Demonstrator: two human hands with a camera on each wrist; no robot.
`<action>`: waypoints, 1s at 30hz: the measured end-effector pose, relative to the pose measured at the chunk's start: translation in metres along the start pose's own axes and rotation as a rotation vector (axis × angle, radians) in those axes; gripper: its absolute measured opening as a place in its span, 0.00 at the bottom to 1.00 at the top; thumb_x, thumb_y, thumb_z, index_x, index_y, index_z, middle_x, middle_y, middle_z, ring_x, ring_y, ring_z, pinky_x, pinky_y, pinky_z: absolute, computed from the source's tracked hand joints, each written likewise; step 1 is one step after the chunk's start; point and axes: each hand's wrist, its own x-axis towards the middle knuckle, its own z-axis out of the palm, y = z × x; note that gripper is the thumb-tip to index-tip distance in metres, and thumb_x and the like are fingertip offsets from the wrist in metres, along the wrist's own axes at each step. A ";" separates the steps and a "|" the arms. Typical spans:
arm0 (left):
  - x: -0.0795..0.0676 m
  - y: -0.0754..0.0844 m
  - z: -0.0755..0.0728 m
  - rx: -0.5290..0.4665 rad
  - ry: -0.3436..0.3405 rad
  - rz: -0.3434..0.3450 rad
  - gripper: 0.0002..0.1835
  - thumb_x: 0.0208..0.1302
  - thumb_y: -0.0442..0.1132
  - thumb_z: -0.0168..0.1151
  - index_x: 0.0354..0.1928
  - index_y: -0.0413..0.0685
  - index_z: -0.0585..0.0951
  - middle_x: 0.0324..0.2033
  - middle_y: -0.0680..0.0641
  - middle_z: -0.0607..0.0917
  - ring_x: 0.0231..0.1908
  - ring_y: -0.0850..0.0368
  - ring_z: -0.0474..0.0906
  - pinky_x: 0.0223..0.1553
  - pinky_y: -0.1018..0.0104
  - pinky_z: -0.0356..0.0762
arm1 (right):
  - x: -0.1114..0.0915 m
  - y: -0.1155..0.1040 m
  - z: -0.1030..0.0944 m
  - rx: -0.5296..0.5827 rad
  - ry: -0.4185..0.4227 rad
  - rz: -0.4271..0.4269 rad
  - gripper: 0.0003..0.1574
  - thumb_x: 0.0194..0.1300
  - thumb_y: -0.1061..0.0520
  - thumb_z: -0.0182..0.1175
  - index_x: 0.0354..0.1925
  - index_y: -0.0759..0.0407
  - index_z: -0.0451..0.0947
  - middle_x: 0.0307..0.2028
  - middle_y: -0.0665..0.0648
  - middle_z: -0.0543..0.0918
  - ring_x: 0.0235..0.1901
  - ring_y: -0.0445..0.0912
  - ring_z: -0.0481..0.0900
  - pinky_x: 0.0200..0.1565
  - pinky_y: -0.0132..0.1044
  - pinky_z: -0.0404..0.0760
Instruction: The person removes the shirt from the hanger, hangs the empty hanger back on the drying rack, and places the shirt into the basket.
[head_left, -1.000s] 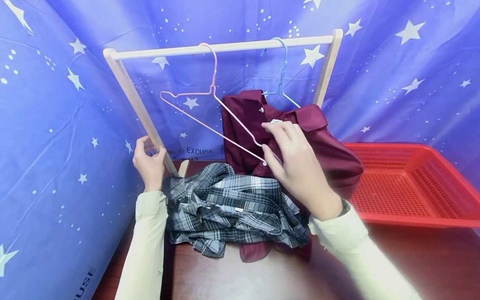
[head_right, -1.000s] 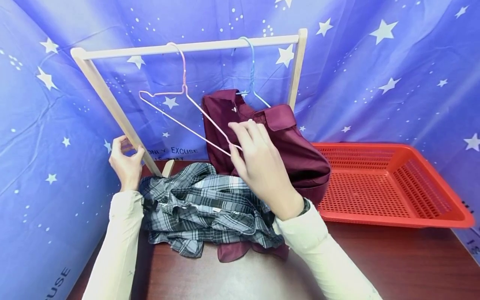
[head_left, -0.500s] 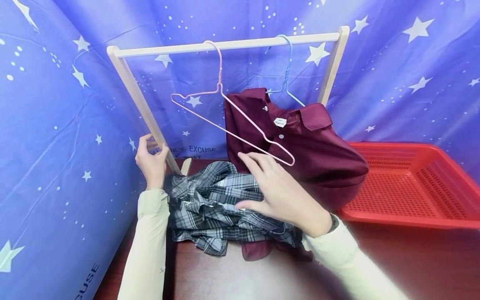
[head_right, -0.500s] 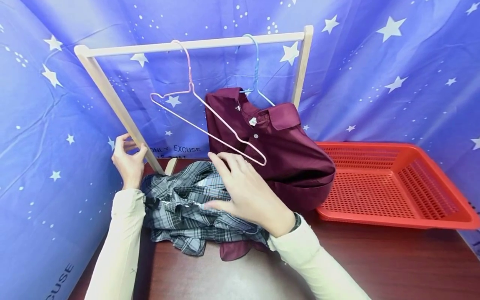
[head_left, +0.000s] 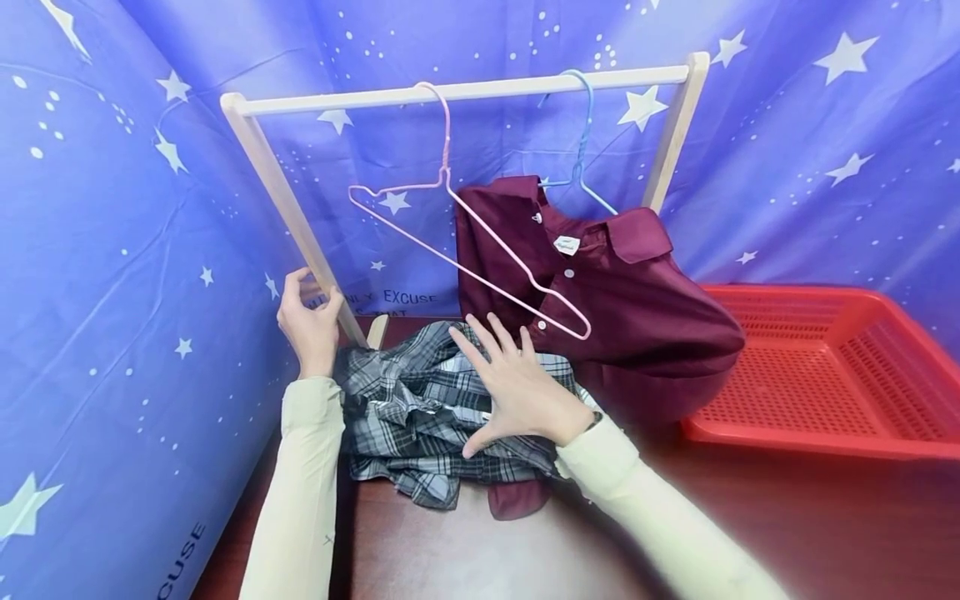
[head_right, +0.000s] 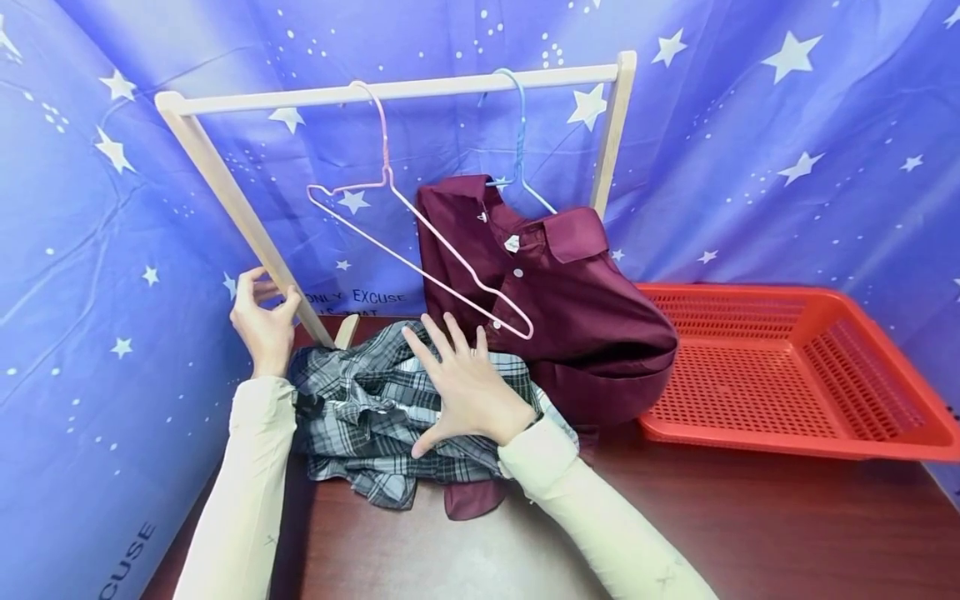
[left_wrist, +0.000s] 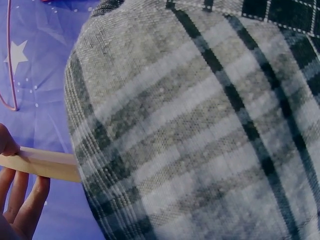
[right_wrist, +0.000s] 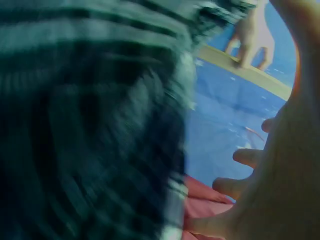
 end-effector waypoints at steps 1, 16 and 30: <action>0.000 0.000 0.000 -0.001 0.000 -0.001 0.20 0.57 0.32 0.65 0.53 0.42 0.80 0.39 0.42 0.86 0.40 0.55 0.82 0.42 0.64 0.85 | 0.002 0.000 0.004 -0.001 -0.008 0.002 0.97 0.20 0.15 0.72 0.79 0.54 0.41 0.78 0.63 0.43 0.75 0.67 0.45 0.64 0.75 0.53; -0.001 0.000 0.000 0.005 0.021 0.011 0.19 0.57 0.33 0.66 0.52 0.41 0.80 0.39 0.42 0.86 0.40 0.54 0.83 0.40 0.63 0.85 | 0.040 -0.010 0.042 -0.063 -0.200 -0.014 1.01 0.15 0.15 0.72 0.80 0.50 0.36 0.79 0.63 0.41 0.75 0.68 0.42 0.61 0.78 0.55; -0.004 0.002 0.001 0.023 0.030 0.015 0.19 0.57 0.35 0.65 0.52 0.44 0.80 0.39 0.43 0.86 0.41 0.56 0.83 0.38 0.77 0.80 | 0.053 -0.010 0.073 -0.133 -0.365 0.011 1.00 0.16 0.16 0.72 0.80 0.43 0.33 0.79 0.60 0.42 0.77 0.64 0.42 0.66 0.73 0.54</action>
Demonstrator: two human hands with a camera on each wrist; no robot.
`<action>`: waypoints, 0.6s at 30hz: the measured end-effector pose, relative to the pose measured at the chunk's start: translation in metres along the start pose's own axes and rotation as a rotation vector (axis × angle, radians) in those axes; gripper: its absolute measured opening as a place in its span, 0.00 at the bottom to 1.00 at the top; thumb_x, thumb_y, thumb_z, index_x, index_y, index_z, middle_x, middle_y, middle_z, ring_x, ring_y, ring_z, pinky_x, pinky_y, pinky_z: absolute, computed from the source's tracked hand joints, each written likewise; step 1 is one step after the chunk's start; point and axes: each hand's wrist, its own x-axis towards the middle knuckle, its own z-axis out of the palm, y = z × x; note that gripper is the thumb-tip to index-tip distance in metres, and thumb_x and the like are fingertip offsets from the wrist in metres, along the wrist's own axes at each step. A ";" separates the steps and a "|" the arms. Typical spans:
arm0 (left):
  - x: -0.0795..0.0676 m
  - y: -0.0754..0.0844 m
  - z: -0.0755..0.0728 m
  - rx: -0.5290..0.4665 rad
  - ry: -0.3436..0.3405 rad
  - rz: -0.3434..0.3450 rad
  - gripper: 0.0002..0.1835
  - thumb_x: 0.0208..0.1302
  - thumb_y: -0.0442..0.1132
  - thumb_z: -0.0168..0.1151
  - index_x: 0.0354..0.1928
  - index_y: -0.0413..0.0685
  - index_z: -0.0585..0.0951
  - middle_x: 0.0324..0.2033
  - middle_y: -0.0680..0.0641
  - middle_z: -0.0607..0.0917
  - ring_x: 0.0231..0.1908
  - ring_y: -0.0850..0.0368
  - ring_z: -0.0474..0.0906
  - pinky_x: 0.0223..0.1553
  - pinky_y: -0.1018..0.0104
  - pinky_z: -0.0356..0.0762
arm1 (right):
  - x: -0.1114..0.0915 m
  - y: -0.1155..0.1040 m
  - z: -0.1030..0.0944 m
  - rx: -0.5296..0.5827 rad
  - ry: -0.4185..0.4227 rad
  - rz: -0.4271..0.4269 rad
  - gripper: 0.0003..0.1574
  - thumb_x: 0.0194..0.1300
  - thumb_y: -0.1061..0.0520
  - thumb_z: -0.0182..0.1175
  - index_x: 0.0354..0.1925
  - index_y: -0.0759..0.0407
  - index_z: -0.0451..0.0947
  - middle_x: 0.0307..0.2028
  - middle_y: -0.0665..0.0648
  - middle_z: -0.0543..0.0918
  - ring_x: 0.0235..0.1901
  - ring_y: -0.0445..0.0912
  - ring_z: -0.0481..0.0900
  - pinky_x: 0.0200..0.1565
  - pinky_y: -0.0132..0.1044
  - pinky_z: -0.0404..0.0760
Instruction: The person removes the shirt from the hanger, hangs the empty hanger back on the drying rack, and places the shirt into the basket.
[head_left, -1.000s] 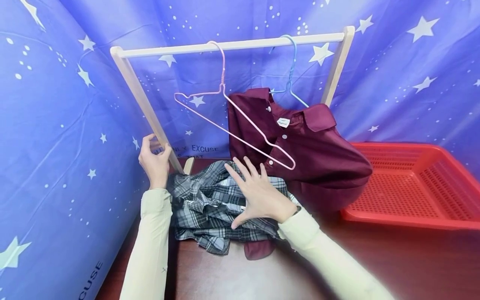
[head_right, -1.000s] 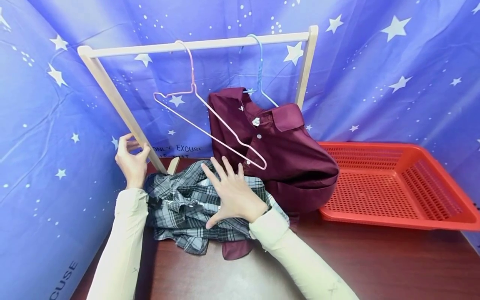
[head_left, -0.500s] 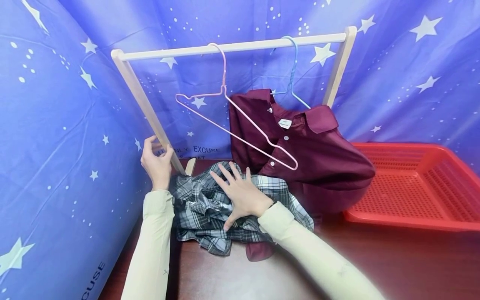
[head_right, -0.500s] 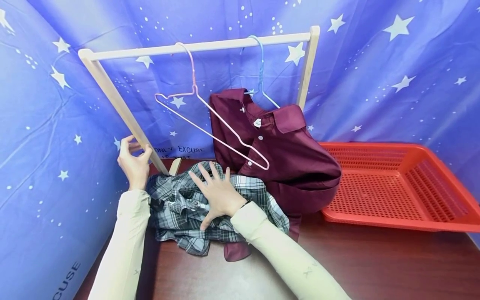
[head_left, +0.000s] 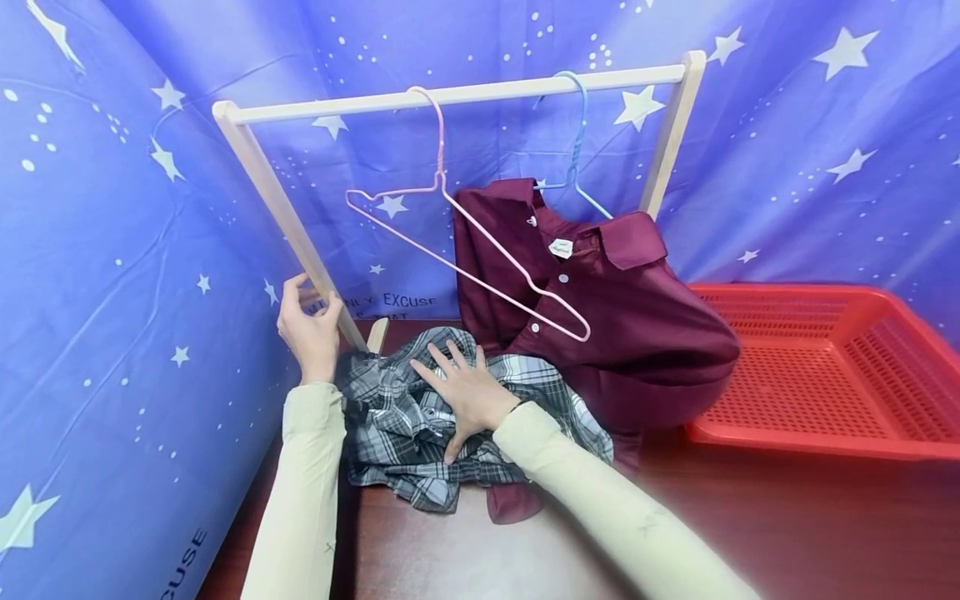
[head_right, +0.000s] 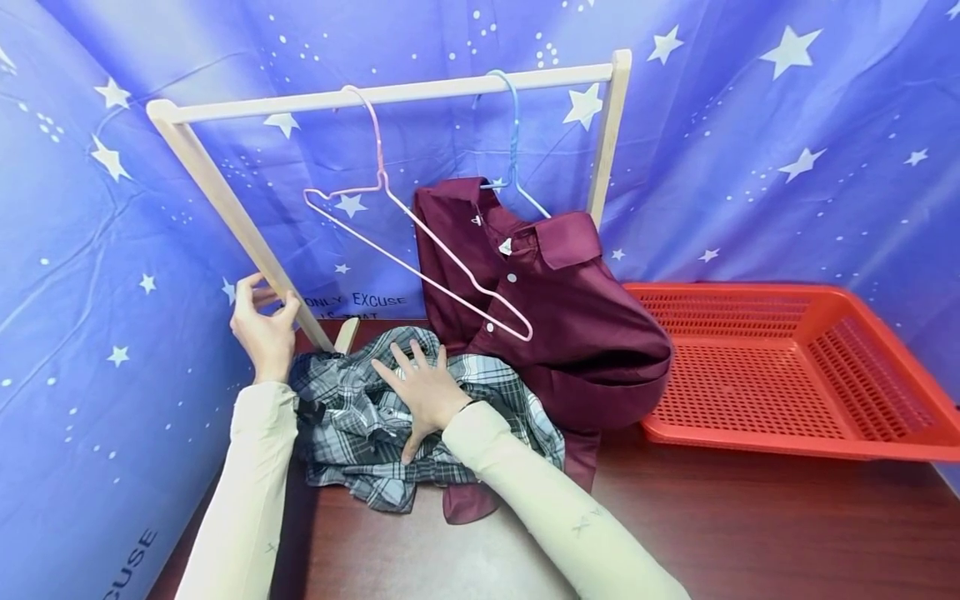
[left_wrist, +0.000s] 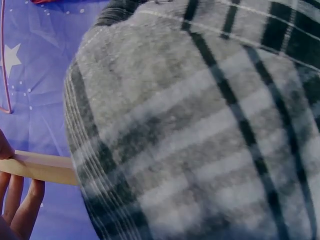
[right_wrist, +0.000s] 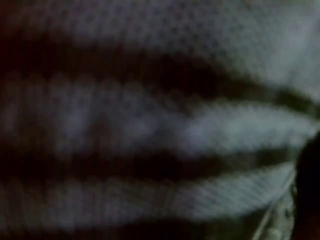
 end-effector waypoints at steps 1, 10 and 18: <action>0.000 0.000 0.000 0.002 -0.001 0.001 0.19 0.57 0.35 0.66 0.52 0.44 0.80 0.39 0.43 0.86 0.41 0.56 0.83 0.38 0.77 0.80 | 0.001 -0.002 0.001 -0.015 -0.023 0.004 1.00 0.16 0.16 0.72 0.80 0.42 0.32 0.79 0.59 0.42 0.77 0.63 0.42 0.66 0.72 0.53; 0.001 -0.001 0.001 0.017 0.009 0.007 0.19 0.57 0.35 0.65 0.52 0.43 0.80 0.39 0.43 0.85 0.41 0.54 0.83 0.37 0.80 0.79 | 0.007 -0.012 0.012 -0.053 -0.188 0.004 0.95 0.19 0.18 0.74 0.79 0.35 0.34 0.79 0.57 0.47 0.76 0.60 0.48 0.67 0.70 0.55; 0.000 0.000 0.001 0.031 0.013 0.017 0.19 0.56 0.35 0.65 0.52 0.43 0.80 0.40 0.42 0.84 0.42 0.53 0.83 0.38 0.71 0.83 | 0.010 -0.010 0.013 -0.029 -0.242 -0.003 0.88 0.24 0.19 0.75 0.79 0.35 0.43 0.74 0.55 0.58 0.72 0.56 0.59 0.64 0.64 0.65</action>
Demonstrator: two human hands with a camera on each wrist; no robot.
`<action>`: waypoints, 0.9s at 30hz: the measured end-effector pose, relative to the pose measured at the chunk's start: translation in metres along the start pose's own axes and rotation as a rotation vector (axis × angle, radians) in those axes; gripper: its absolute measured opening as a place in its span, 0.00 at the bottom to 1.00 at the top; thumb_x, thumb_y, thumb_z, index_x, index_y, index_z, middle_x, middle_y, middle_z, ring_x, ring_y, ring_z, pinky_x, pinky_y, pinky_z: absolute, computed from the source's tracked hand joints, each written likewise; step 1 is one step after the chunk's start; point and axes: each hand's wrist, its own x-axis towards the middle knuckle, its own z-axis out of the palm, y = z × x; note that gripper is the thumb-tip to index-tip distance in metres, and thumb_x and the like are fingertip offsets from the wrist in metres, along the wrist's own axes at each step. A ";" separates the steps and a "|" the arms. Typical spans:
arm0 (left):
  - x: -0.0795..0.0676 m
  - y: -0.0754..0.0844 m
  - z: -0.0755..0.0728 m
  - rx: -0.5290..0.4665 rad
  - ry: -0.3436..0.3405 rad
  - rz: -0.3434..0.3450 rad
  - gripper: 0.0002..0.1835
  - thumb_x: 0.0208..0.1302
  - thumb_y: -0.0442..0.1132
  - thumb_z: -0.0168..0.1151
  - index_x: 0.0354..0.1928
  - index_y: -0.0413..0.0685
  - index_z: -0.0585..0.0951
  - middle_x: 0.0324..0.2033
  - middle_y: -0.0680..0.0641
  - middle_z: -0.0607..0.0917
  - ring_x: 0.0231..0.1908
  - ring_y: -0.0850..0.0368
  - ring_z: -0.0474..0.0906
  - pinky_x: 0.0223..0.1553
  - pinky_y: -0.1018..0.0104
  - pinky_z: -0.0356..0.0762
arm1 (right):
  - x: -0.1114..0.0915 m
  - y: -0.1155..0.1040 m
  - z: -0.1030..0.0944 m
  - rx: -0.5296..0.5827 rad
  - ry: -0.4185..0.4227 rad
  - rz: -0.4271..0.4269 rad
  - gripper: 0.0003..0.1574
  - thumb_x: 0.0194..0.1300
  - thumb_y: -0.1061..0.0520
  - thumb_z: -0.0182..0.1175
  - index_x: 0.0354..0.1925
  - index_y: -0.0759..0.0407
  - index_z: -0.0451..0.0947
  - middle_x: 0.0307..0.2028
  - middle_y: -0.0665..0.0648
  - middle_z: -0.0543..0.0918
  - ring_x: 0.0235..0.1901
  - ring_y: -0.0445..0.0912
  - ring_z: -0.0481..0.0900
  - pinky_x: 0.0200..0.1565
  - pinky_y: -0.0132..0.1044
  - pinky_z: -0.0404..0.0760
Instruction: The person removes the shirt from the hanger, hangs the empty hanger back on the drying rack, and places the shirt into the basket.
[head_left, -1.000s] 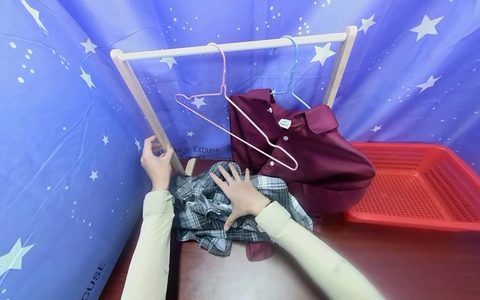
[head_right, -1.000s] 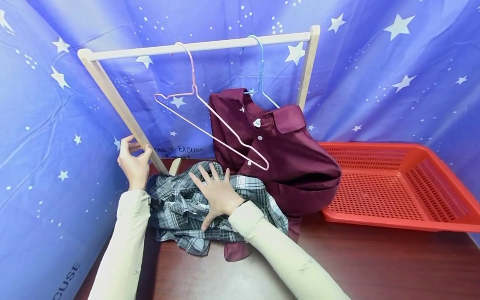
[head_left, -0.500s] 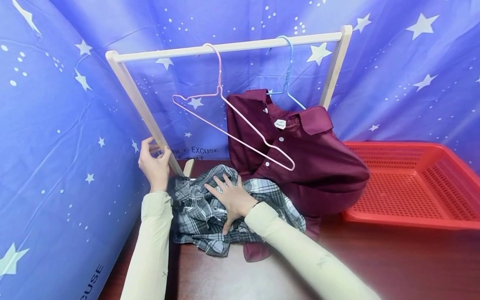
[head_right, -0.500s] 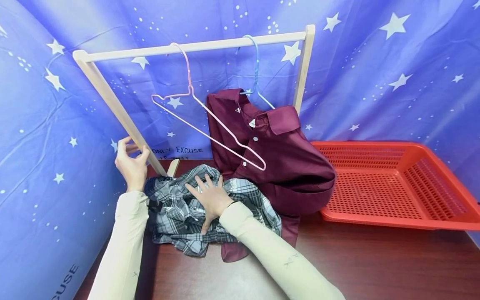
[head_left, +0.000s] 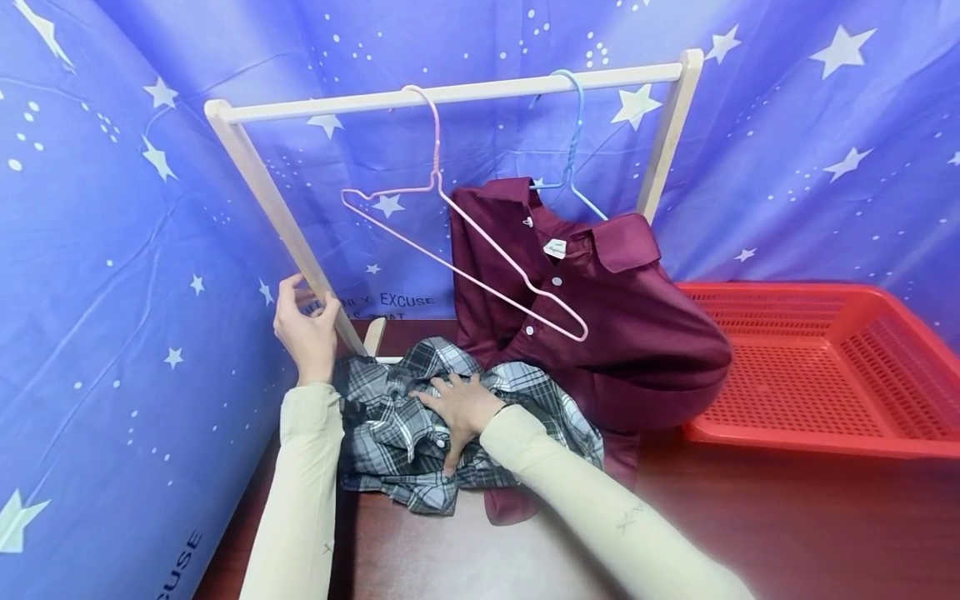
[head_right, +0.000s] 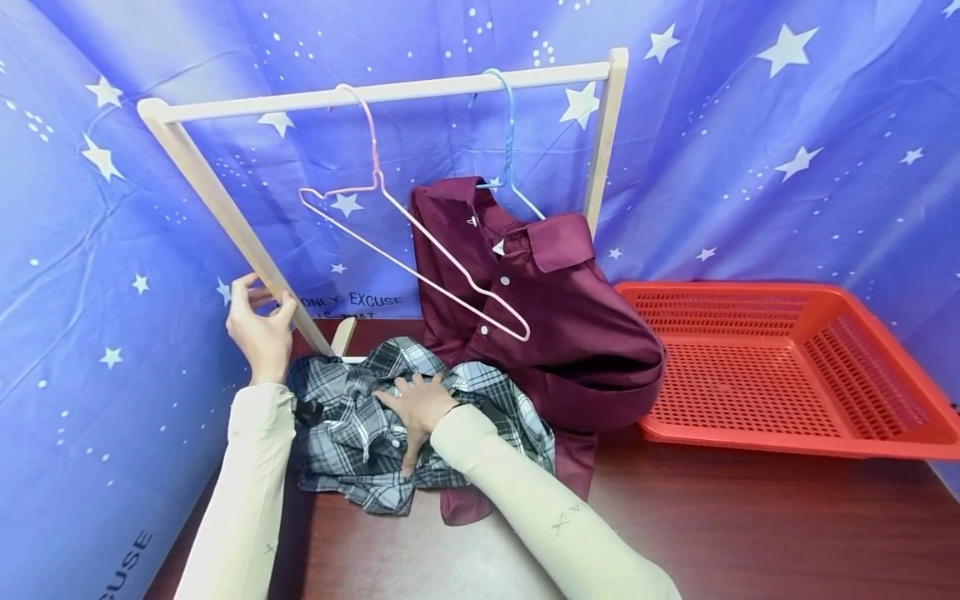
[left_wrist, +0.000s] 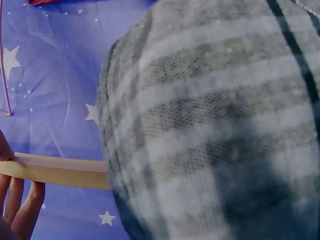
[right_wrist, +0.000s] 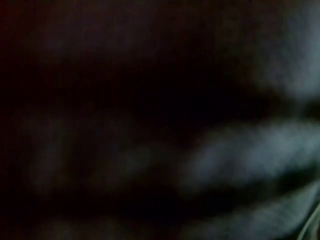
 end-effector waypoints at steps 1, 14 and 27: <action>0.000 0.000 0.000 0.004 -0.001 0.000 0.19 0.56 0.35 0.65 0.52 0.43 0.80 0.40 0.42 0.84 0.42 0.53 0.83 0.38 0.71 0.83 | 0.000 0.000 -0.001 -0.003 -0.003 0.001 0.86 0.25 0.20 0.75 0.78 0.36 0.45 0.74 0.55 0.59 0.71 0.56 0.60 0.63 0.63 0.66; 0.002 -0.001 0.004 0.028 -0.002 0.021 0.19 0.57 0.35 0.65 0.52 0.43 0.79 0.39 0.42 0.84 0.41 0.52 0.83 0.36 0.80 0.77 | -0.002 -0.013 -0.004 -0.068 0.026 0.012 0.72 0.29 0.25 0.78 0.73 0.36 0.62 0.64 0.51 0.71 0.63 0.52 0.68 0.57 0.55 0.74; 0.002 -0.003 0.001 0.012 -0.002 -0.010 0.20 0.56 0.36 0.64 0.52 0.43 0.79 0.39 0.42 0.84 0.41 0.50 0.83 0.35 0.83 0.77 | -0.018 -0.008 -0.010 -0.058 0.242 -0.119 0.50 0.44 0.38 0.76 0.66 0.43 0.74 0.58 0.51 0.79 0.57 0.49 0.75 0.50 0.48 0.79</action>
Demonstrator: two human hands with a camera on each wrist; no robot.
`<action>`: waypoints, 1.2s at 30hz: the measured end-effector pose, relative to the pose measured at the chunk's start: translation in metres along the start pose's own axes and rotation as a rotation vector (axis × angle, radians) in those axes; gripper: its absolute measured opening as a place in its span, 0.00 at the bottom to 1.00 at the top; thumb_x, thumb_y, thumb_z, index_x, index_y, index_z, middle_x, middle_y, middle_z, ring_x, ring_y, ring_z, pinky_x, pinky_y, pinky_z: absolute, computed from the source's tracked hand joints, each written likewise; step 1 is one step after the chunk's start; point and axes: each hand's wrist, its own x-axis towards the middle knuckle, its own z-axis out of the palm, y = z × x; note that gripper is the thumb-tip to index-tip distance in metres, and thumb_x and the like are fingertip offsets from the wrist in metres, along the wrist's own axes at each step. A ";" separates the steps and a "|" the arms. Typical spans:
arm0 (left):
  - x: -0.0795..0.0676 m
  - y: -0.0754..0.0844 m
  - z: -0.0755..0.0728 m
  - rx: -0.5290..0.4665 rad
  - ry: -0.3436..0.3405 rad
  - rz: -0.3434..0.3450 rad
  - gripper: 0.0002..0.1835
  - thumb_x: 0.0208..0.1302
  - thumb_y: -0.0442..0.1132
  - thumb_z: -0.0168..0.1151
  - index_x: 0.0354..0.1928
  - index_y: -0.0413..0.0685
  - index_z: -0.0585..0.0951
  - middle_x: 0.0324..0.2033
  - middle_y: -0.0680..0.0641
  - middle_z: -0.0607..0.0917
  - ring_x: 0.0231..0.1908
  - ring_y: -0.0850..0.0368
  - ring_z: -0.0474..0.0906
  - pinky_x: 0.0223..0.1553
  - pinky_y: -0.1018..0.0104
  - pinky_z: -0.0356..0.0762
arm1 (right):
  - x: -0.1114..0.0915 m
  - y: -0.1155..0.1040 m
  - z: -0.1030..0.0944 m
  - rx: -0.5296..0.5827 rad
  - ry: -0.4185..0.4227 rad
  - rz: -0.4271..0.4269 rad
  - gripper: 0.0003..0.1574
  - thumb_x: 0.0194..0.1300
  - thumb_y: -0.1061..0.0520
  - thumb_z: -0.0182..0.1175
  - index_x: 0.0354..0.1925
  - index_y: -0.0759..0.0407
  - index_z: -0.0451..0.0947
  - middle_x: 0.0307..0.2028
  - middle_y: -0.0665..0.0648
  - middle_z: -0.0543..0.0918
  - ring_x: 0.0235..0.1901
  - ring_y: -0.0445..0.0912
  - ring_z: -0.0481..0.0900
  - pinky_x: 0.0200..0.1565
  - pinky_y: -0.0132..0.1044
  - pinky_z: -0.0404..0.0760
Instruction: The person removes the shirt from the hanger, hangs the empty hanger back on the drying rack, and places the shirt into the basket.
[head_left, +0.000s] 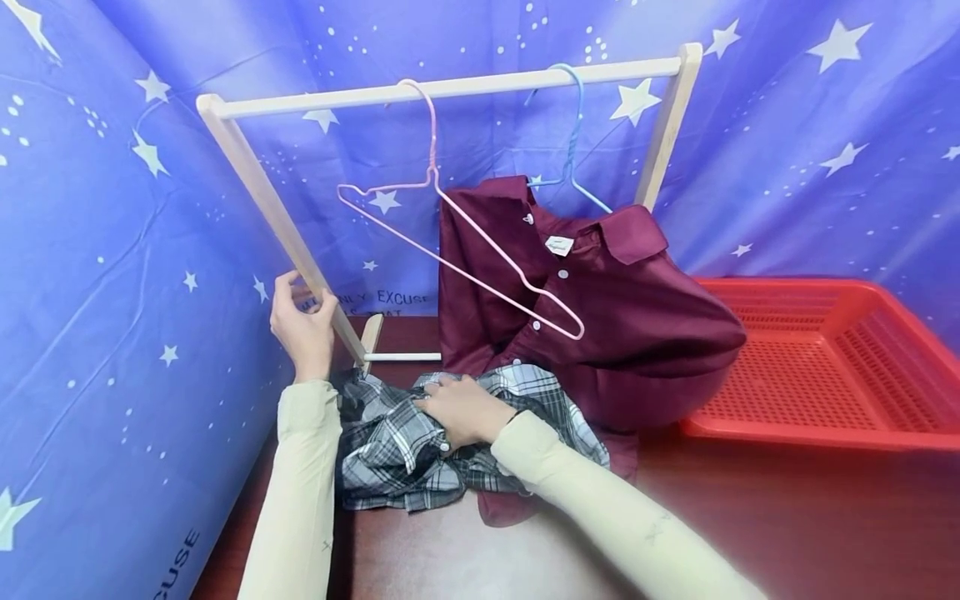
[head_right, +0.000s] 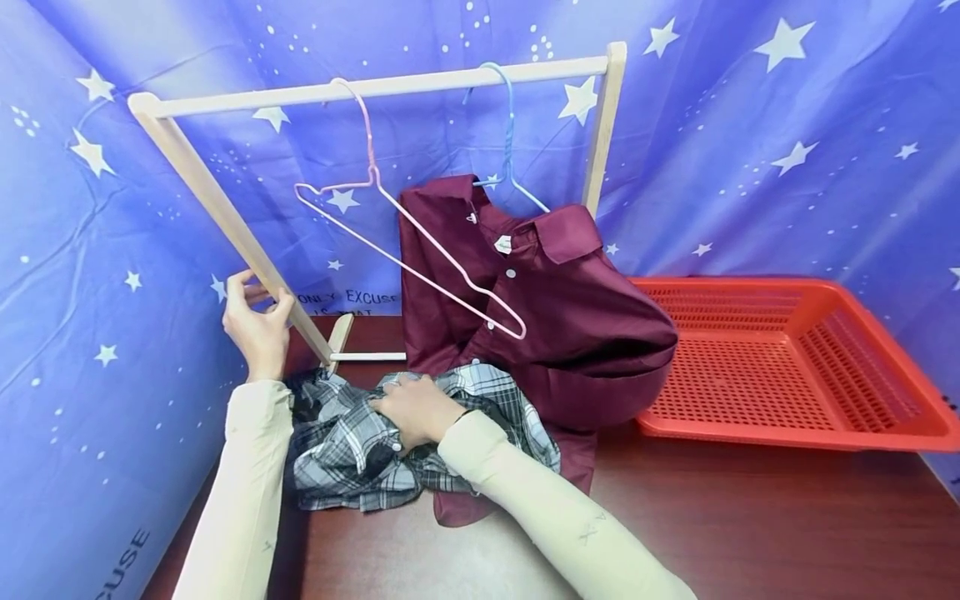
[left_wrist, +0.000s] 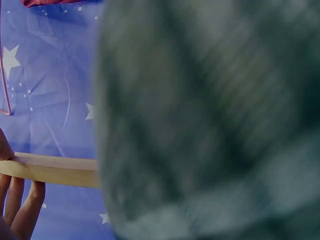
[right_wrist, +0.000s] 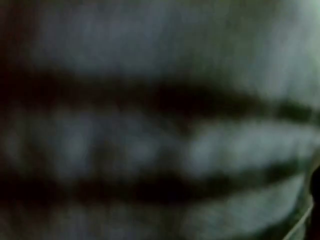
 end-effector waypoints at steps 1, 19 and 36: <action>0.000 0.001 0.000 -0.005 -0.001 0.000 0.20 0.55 0.36 0.64 0.52 0.43 0.79 0.39 0.42 0.84 0.41 0.51 0.83 0.35 0.83 0.77 | -0.002 0.001 -0.004 0.015 0.012 0.004 0.49 0.44 0.39 0.76 0.65 0.45 0.74 0.58 0.52 0.79 0.57 0.49 0.75 0.51 0.48 0.79; 0.000 0.007 0.000 -0.019 -0.009 -0.032 0.20 0.56 0.36 0.64 0.53 0.44 0.79 0.39 0.44 0.85 0.40 0.56 0.83 0.38 0.77 0.81 | -0.034 0.002 -0.074 0.033 0.156 0.037 0.47 0.47 0.49 0.75 0.66 0.50 0.72 0.61 0.54 0.76 0.59 0.50 0.73 0.49 0.48 0.80; -0.002 0.006 -0.003 -0.029 -0.010 -0.054 0.20 0.56 0.36 0.66 0.53 0.46 0.80 0.39 0.43 0.86 0.41 0.55 0.83 0.39 0.75 0.81 | -0.066 0.005 -0.081 -0.027 0.278 0.036 0.47 0.44 0.53 0.77 0.64 0.50 0.73 0.57 0.55 0.76 0.56 0.53 0.74 0.45 0.48 0.79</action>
